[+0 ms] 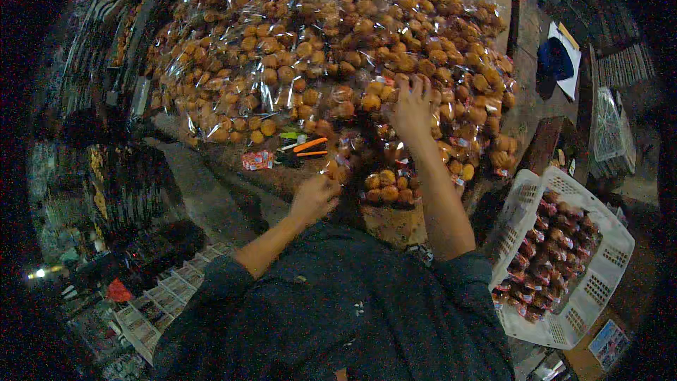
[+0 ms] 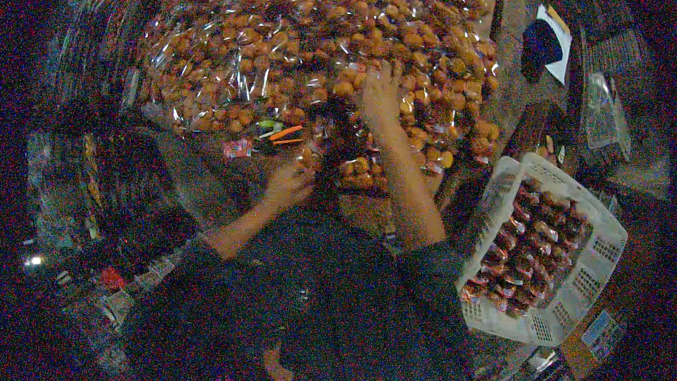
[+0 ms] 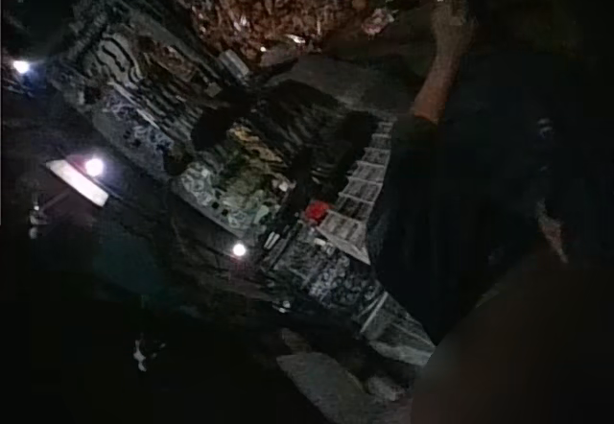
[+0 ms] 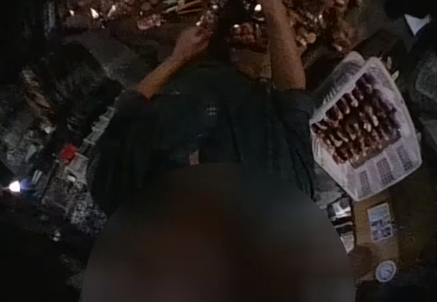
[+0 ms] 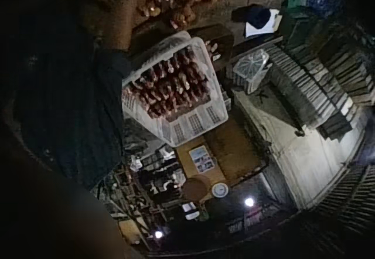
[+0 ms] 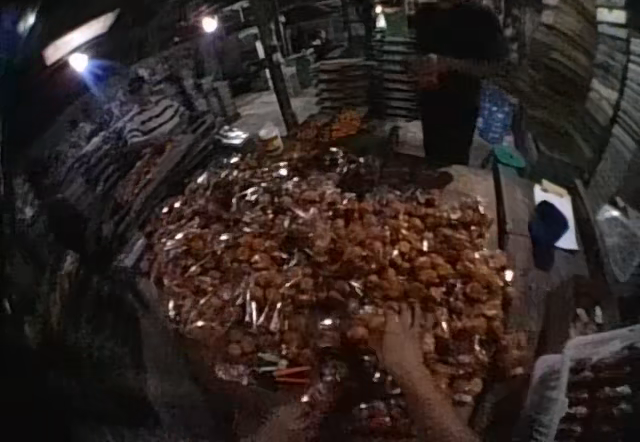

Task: The person places small round pastries into clear plastic bags, seals them with a handheld sealer, and arranges the finished packages into a white plastic basket. The person repeatedly picks up pastries, bags them, and stacks the sealed packs.

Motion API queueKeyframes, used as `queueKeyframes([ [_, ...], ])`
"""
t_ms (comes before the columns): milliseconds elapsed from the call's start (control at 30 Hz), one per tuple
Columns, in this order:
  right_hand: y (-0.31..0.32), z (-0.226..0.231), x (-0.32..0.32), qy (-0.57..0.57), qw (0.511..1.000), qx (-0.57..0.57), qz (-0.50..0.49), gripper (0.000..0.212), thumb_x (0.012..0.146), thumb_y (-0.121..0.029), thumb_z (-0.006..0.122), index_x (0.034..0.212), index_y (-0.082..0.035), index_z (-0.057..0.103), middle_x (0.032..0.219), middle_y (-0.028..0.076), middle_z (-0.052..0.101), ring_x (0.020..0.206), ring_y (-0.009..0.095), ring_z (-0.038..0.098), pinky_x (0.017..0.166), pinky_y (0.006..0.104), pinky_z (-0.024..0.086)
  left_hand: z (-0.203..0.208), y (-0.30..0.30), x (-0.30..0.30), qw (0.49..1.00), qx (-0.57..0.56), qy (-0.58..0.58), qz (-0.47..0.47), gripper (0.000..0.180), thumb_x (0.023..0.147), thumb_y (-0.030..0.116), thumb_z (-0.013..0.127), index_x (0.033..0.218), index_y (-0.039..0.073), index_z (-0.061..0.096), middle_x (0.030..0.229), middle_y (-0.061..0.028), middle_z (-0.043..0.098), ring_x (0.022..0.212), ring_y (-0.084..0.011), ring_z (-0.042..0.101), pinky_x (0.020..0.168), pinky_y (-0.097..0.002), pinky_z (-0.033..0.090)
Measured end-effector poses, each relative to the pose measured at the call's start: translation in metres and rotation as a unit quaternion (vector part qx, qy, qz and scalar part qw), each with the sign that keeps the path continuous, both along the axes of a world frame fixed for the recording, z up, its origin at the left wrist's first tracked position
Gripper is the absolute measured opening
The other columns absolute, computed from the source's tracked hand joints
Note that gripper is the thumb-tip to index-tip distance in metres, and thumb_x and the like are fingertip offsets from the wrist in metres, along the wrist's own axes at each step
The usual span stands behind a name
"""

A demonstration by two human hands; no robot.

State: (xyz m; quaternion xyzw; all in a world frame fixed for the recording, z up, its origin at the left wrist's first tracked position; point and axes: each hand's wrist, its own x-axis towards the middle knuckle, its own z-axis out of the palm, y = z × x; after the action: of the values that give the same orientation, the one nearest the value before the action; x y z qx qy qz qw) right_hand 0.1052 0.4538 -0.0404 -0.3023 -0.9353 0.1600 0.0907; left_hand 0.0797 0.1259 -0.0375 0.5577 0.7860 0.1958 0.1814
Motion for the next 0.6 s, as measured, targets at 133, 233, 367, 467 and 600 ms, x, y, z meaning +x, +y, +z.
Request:
queueKeyframes([
  [133,-0.031,-0.028,-0.086,0.062,0.984,-0.013,0.164,0.067,0.081,-0.032,0.081,0.137,-0.010,0.051,0.138,0.018,0.053,0.138,0.043,0.043,0.111,0.0676,0.033,-0.026,-0.012,-0.005,0.993,-0.009,0.072,-0.089,0.033,0.078,0.023,0.075,0.104,0.003,0.070,0.114,-0.0176,0.065,0.101,-0.0434,0.060,0.095,-0.0549,0.045],
  [233,-0.045,-0.027,-0.116,-0.244,0.948,0.010,0.204,0.060,0.082,-0.026,0.079,0.133,-0.008,0.052,0.133,0.018,0.058,0.134,0.039,0.049,0.107,0.0635,0.040,-0.049,0.019,-0.045,0.986,-0.070,0.125,-0.090,0.032,0.082,0.022,0.071,0.108,0.003,0.070,0.120,-0.0194,0.063,0.106,-0.0446,0.059,0.100,-0.0568,0.042],
  [367,-0.053,0.033,-0.071,-0.148,0.979,-0.057,0.126,0.051,0.082,-0.030,0.082,0.114,-0.001,0.055,0.118,0.020,0.063,0.115,0.042,0.062,0.099,0.0577,0.046,-0.060,0.054,-0.111,0.955,-0.249,0.076,-0.144,0.039,0.090,0.025,0.066,0.120,-0.001,0.065,0.127,-0.0205,0.059,0.111,-0.0418,0.058,0.100,-0.0550,0.043],
  [467,-0.097,0.065,0.028,0.036,0.954,-0.284,-0.086,0.062,0.083,-0.036,0.083,0.123,0.001,0.055,0.121,0.024,0.064,0.114,0.044,0.061,0.099,0.0520,0.048,-0.046,0.074,-0.125,0.996,-0.066,-0.025,-0.049,0.052,0.091,0.031,0.068,0.129,-0.003,0.058,0.125,-0.0209,0.059,0.112,-0.0397,0.058,0.098,-0.0522,0.046],
  [600,-0.195,0.009,0.138,0.006,0.919,-0.319,-0.233,0.076,0.086,-0.040,0.079,0.142,-0.001,0.047,0.134,0.028,0.057,0.122,0.044,0.057,0.104,0.0494,0.047,-0.041,0.110,-0.104,0.999,-0.030,0.036,0.006,0.067,0.085,0.035,0.078,0.136,-0.001,0.053,0.123,-0.0223,0.058,0.115,-0.0386,0.058,0.096,-0.0489,0.048],
])
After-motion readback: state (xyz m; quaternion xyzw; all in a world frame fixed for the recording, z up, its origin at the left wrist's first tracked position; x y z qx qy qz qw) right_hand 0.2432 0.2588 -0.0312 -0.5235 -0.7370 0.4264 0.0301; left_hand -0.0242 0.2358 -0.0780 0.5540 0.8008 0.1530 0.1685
